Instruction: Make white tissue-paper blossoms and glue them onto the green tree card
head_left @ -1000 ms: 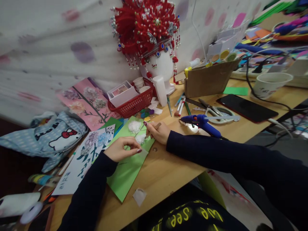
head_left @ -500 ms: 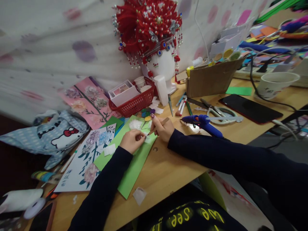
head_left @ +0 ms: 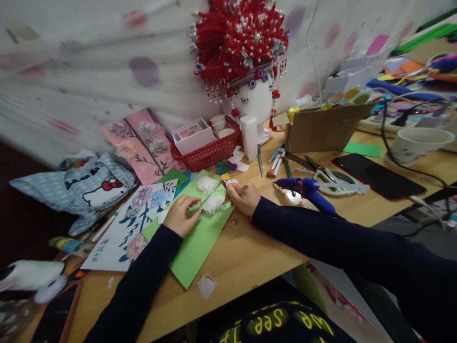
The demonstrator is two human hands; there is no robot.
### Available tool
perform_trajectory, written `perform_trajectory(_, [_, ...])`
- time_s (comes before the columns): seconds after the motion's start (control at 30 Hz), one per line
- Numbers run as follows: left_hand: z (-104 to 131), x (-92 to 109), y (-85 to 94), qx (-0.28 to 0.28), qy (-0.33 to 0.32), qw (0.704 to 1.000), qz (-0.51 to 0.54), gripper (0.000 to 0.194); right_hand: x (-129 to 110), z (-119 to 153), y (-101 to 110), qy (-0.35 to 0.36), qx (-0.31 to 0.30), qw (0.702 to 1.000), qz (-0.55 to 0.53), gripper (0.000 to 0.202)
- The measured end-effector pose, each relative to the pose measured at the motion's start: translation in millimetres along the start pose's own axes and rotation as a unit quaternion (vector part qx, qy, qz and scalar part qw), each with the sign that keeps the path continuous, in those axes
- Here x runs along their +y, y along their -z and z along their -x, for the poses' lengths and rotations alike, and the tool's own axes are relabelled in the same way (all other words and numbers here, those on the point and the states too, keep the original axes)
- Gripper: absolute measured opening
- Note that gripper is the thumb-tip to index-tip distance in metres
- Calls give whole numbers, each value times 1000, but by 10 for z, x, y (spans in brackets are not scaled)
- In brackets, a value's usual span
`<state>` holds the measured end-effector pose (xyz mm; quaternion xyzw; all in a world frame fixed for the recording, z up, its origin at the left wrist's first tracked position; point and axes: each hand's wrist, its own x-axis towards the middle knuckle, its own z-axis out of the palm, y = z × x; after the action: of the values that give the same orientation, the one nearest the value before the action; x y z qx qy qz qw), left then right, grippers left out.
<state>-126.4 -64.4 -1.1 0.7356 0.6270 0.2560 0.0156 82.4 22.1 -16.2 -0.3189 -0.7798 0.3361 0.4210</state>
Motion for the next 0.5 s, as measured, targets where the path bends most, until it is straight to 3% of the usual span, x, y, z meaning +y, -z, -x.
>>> perform_trajectory(0.17, [233,-214,-190,-28,-22,999,-16,36,23,23,-9,9,-15,1000,20,57])
perform_trajectory(0.5, [248,-373,-471,3,-60,998,3,34,40,69,-24,25,-72,997,32,54])
